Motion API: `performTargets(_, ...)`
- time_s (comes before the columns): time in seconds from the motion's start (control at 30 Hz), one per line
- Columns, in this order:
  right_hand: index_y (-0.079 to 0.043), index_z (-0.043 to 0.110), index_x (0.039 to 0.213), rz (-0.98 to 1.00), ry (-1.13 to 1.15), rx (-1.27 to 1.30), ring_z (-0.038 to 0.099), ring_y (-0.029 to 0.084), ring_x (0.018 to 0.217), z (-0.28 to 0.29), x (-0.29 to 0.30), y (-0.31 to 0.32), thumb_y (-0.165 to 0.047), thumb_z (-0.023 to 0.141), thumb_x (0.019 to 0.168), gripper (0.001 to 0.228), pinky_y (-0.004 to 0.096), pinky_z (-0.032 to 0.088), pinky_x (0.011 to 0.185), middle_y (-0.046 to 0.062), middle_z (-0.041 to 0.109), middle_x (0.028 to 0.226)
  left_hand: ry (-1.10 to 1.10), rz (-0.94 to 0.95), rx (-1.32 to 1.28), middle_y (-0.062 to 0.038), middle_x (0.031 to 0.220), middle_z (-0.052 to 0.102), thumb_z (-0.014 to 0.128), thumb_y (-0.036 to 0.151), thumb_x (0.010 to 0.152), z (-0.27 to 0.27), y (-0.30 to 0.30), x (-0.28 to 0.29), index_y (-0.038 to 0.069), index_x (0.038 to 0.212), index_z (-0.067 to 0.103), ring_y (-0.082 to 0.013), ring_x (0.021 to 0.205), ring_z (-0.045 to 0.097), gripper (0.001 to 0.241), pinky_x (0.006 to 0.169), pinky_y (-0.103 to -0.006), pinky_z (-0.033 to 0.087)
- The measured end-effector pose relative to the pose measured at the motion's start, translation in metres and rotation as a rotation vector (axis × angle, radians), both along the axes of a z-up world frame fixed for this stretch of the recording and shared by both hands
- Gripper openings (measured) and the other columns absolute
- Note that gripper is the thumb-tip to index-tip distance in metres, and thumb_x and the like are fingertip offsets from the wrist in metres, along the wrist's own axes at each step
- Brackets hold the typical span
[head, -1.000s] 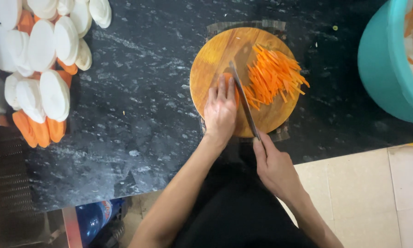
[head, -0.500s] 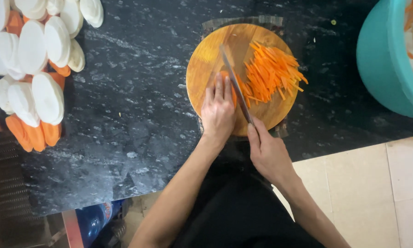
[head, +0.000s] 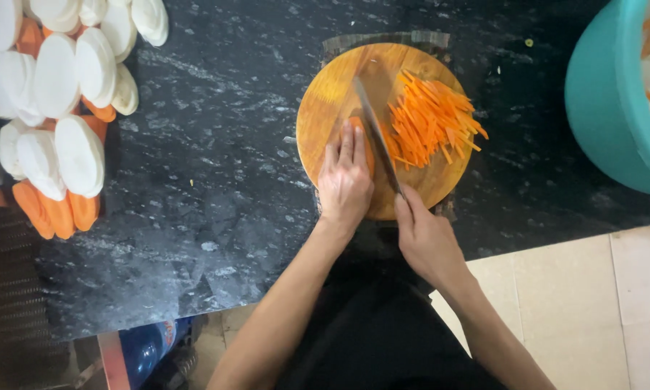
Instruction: Slicing carrots into thin julienne strips on a wooden cutting board using a large knife
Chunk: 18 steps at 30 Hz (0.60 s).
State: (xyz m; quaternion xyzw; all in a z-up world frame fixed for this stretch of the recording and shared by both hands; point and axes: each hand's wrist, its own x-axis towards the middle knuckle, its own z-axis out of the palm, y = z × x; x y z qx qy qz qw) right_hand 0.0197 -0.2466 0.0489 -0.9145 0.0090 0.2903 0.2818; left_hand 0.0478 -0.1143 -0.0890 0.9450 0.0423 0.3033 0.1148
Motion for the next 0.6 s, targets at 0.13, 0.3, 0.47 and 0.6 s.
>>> performTargets(0.13, -0.021, 0.051, 0.146, 0.027, -0.024, -0.008, 0.062, 0.057, 0.106, 0.004, -0.006, 0.000, -0.046, 0.033, 0.104, 0.052, 0.063, 0.045, 0.100, 0.041, 0.068, 0.100, -0.003, 0.007, 0.021, -0.021, 0.133, 0.066, 0.052, 0.001, 0.086, 0.001, -0.002, 0.001, 0.000, 0.130, 0.067, -0.0317, 0.103, 0.065, 0.046, 0.086, -0.0324, 0.057)
performTargets(0.3, -0.029, 0.049, 0.148, 0.012, 0.031, -0.011, 0.063, 0.057, 0.104, 0.010, -0.007, 0.002, -0.046, 0.034, 0.103, 0.051, 0.061, 0.048, 0.096, 0.039, 0.070, 0.095, 0.005, 0.001, 0.025, -0.022, 0.133, 0.066, 0.050, 0.000, 0.088, 0.007, -0.001, -0.002, -0.002, 0.129, 0.068, -0.0321, 0.101, 0.064, 0.045, 0.085, -0.0336, 0.056)
performTargets(0.47, -0.033, 0.047, 0.148, 0.040, 0.101, -0.068, 0.063, 0.055, 0.106, 0.008, -0.011, -0.001, -0.048, 0.033, 0.102, 0.050, 0.061, 0.048, 0.098, 0.038, 0.070, 0.096, 0.000, 0.007, 0.020, -0.021, 0.135, 0.066, 0.051, 0.002, 0.087, 0.008, 0.003, -0.001, -0.001, 0.130, 0.068, -0.0322, 0.104, 0.065, 0.046, 0.085, -0.0334, 0.057)
performTargets(0.6, -0.024, 0.050, 0.145, 0.031, 0.009, 0.041, 0.061, 0.058, 0.108, -0.015, 0.006, 0.004, -0.048, 0.033, 0.103, 0.051, 0.062, 0.046, 0.098, 0.041, 0.068, 0.101, 0.011, -0.013, -0.011, -0.022, 0.138, 0.064, 0.052, 0.003, 0.084, 0.009, 0.002, -0.003, -0.002, 0.132, 0.066, -0.0333, 0.107, 0.064, 0.051, 0.089, -0.0347, 0.056)
